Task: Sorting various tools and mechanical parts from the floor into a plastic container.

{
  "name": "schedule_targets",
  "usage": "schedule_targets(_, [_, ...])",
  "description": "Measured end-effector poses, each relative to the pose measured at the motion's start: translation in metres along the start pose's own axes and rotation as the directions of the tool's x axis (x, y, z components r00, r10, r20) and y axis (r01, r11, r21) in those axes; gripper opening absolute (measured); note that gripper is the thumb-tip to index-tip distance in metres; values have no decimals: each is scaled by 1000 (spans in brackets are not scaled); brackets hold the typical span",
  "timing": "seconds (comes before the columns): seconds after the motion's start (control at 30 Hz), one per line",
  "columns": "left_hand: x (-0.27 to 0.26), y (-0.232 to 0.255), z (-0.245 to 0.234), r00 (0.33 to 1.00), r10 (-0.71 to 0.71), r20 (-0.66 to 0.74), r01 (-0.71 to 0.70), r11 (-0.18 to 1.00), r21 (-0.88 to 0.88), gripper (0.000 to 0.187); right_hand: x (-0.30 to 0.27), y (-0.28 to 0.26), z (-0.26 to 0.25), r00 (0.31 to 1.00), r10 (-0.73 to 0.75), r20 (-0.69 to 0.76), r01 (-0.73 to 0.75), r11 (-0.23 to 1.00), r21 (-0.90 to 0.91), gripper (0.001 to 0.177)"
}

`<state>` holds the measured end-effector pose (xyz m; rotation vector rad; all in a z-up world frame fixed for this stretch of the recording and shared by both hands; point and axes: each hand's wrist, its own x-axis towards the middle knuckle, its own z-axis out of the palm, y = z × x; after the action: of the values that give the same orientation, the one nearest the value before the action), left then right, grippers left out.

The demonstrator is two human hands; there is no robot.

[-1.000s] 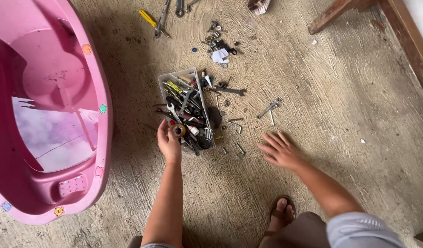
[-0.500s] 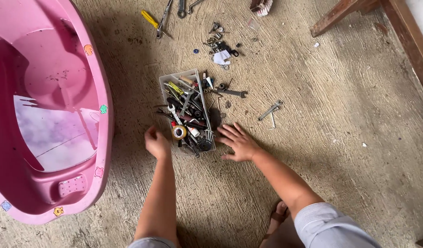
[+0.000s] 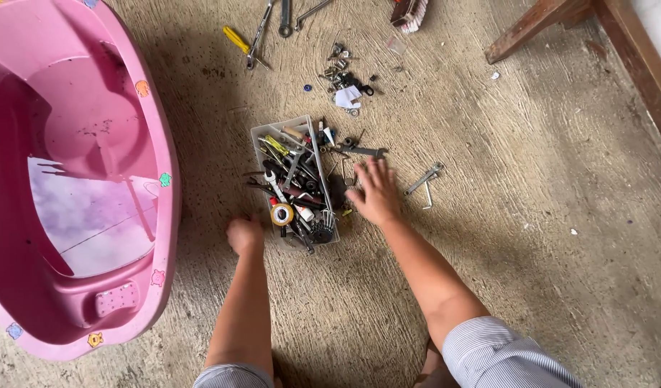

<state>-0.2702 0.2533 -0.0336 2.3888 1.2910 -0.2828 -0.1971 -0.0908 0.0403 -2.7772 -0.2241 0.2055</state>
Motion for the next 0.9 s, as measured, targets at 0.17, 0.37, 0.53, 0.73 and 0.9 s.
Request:
schedule_targets(0.17, [-17,16,-26,999,-4,38,0,993,117,49,-12,-18,0,931,-327,161,332,943,-2,70])
schedule_targets(0.37, [-27,13,-26,985,117,-129,-128,988,-86,38,-25,10,61,889,-458,5,457,888,-48,52])
schedule_targets(0.53, [-110,68,-85,915,187,-357,-361,775,-519,29,-16,6,70,942,-310,125,332,912,-240,74])
schedule_targets(0.73, [-152,70,-39,650,616,-444,-756,583,-298,16,-12,13,74,964,-184,-193,176,983,-60,39])
schedule_targets(0.9, [-167,70,-58,721,601,-347,-684,699,-210,18,4,29,113,926,-113,-360,197,958,206,15])
